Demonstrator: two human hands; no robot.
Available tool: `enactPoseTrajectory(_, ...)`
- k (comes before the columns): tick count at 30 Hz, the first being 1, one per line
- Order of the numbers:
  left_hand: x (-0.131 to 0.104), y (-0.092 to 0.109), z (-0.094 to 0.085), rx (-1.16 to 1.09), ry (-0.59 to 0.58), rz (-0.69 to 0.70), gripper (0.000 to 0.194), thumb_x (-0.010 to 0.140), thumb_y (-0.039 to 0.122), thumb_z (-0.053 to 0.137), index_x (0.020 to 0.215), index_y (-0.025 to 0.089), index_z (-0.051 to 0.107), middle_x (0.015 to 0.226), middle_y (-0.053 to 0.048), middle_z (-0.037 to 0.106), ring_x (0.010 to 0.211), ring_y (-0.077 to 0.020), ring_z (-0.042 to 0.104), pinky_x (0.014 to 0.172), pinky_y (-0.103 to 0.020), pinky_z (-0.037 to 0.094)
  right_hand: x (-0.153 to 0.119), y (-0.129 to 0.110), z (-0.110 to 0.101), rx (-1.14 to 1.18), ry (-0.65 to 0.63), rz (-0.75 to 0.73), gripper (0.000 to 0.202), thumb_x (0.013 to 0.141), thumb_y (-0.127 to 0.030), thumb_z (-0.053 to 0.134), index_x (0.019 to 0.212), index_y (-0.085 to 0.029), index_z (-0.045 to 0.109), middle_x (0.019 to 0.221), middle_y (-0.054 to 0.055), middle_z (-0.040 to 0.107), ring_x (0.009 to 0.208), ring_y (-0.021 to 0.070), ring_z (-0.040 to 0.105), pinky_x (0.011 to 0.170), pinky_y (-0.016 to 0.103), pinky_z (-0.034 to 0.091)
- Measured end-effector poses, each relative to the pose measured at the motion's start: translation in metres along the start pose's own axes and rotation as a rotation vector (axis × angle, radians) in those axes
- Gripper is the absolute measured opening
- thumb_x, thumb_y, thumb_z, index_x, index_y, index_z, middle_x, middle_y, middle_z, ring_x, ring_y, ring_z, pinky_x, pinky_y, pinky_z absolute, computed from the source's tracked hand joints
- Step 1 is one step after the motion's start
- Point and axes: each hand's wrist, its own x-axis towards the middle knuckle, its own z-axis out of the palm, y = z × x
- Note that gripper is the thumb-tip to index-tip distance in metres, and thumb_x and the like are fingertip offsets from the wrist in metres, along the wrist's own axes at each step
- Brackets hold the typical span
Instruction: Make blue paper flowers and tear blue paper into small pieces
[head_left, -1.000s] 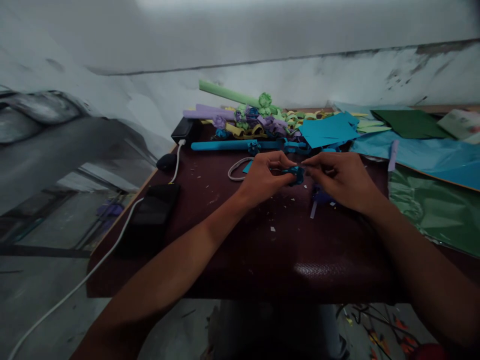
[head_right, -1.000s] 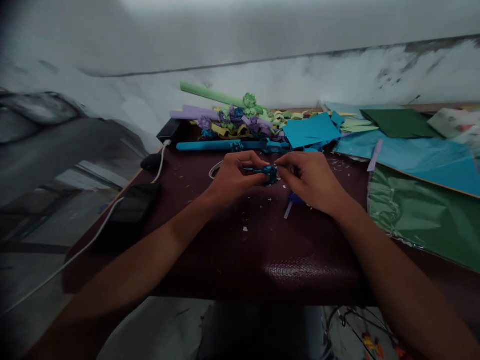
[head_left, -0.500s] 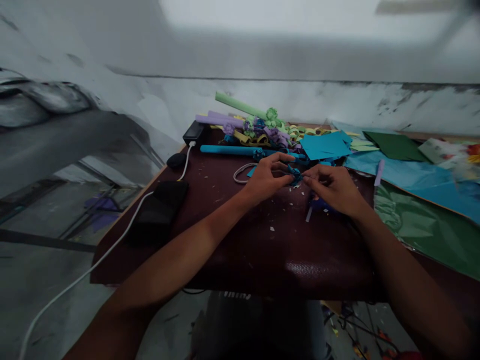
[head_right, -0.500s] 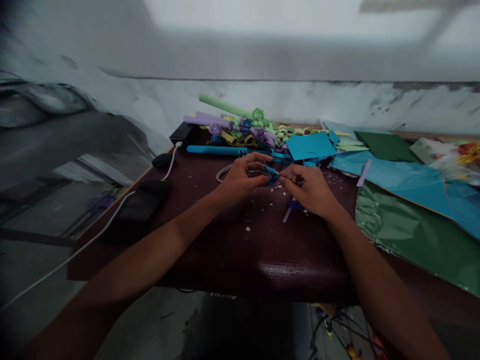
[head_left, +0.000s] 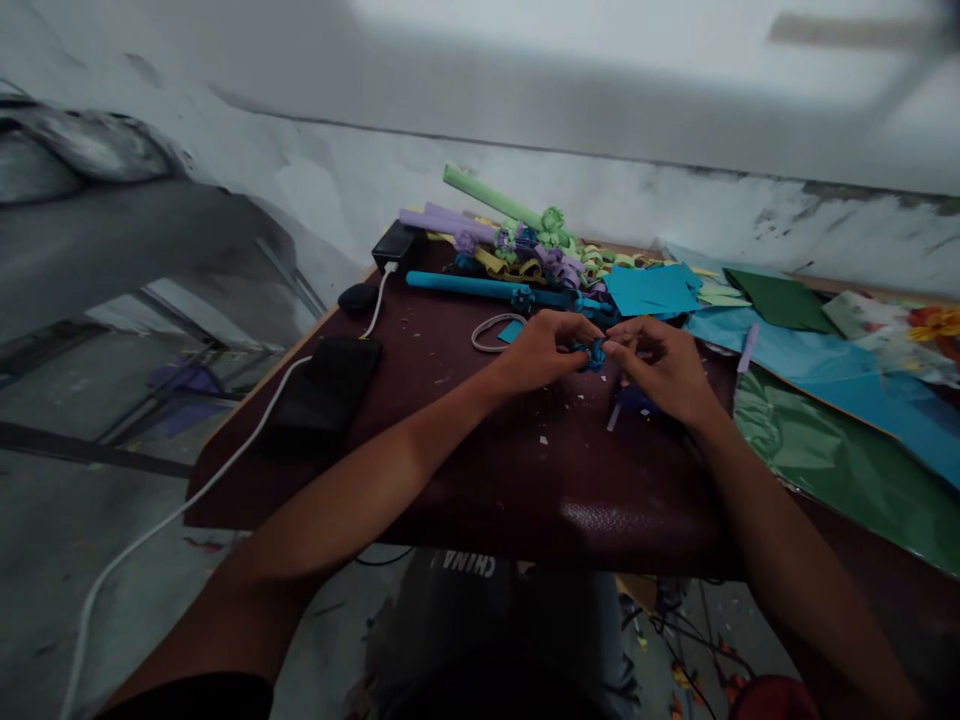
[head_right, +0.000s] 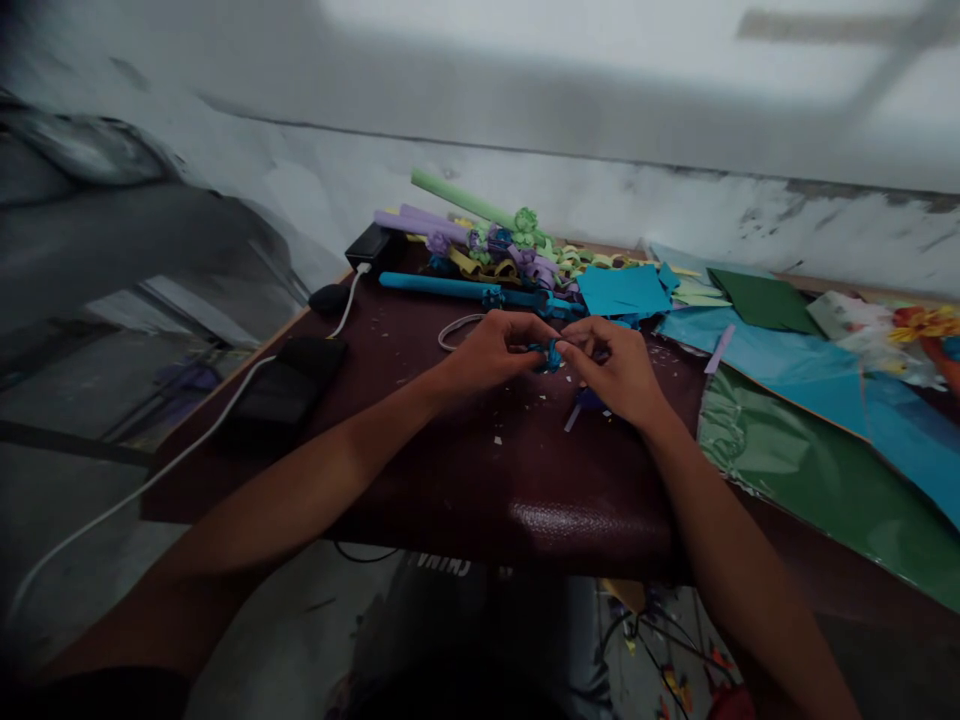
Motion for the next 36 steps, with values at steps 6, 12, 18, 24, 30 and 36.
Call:
enactPoseTrajectory(6,-0.001,0.000,0.002,0.048,0.026,0.020,0.038,0.082,0.014,0.083,0.120,0.017,0.077,0.115,-0.010,0.084,0.113,-0.0228,0.083,0.081,-0.026,0.060,-0.001,-0.003,0.003,0.048,-0.032,0.009,0.024,0.100,-0.047,0.086,0.109,-0.025,0.081,0.072,-0.004,0.074,0.054,0.0188,0.071,0.058,0.034,0.054)
enactPoseTrajectory(12,0.000,-0.004,0.003,0.013,0.062,0.014,0.040,0.083,0.013,0.085,0.122,0.016,0.074,0.109,-0.010,0.084,0.101,-0.0212,0.082,0.084,-0.030,0.061,0.000,-0.003,0.004,0.076,-0.035,0.020,0.021,0.103,-0.046,0.082,0.106,-0.026,0.078,0.067,-0.005,0.072,0.052,0.0188,0.070,0.056,0.033,0.053)
enactPoseTrajectory(18,0.000,-0.003,0.003,0.028,0.103,0.002,0.040,0.082,0.011,0.085,0.121,0.017,0.075,0.110,-0.009,0.086,0.104,-0.0216,0.083,0.088,-0.031,0.061,-0.001,-0.002,0.006,0.047,-0.044,0.024,0.020,0.099,-0.044,0.086,0.102,-0.026,0.077,0.073,-0.003,0.071,0.056,0.0171,0.068,0.054,0.031,0.051)
enactPoseTrajectory(24,-0.003,0.002,0.006,0.132,0.112,0.085,0.039,0.085,0.012,0.080,0.123,0.020,0.074,0.112,-0.007,0.087,0.110,-0.0220,0.085,0.088,-0.029,0.060,-0.002,-0.003,0.004,-0.051,0.024,-0.048,0.017,0.098,-0.040,0.083,0.105,-0.025,0.080,0.084,0.002,0.077,0.069,0.0191,0.071,0.064,0.032,0.056)
enactPoseTrajectory(30,-0.005,0.003,0.013,0.372,0.148,0.220,0.046,0.089,0.007,0.076,0.134,0.021,0.075,0.121,-0.006,0.088,0.120,-0.0239,0.084,0.105,-0.034,0.060,-0.004,-0.005,0.003,-0.228,0.029,-0.260,0.022,0.102,-0.028,0.068,0.115,-0.025,0.086,0.104,0.009,0.082,0.082,0.0237,0.074,0.074,0.038,0.059)
enactPoseTrajectory(36,-0.008,-0.001,0.017,0.459,0.154,0.262,0.052,0.089,0.005,0.076,0.139,0.021,0.073,0.131,-0.009,0.085,0.128,-0.0265,0.080,0.113,-0.039,0.058,-0.005,-0.004,0.002,-0.350,0.055,-0.299,0.023,0.107,-0.030,0.067,0.115,-0.024,0.088,0.103,0.011,0.084,0.088,0.0267,0.077,0.080,0.041,0.058)
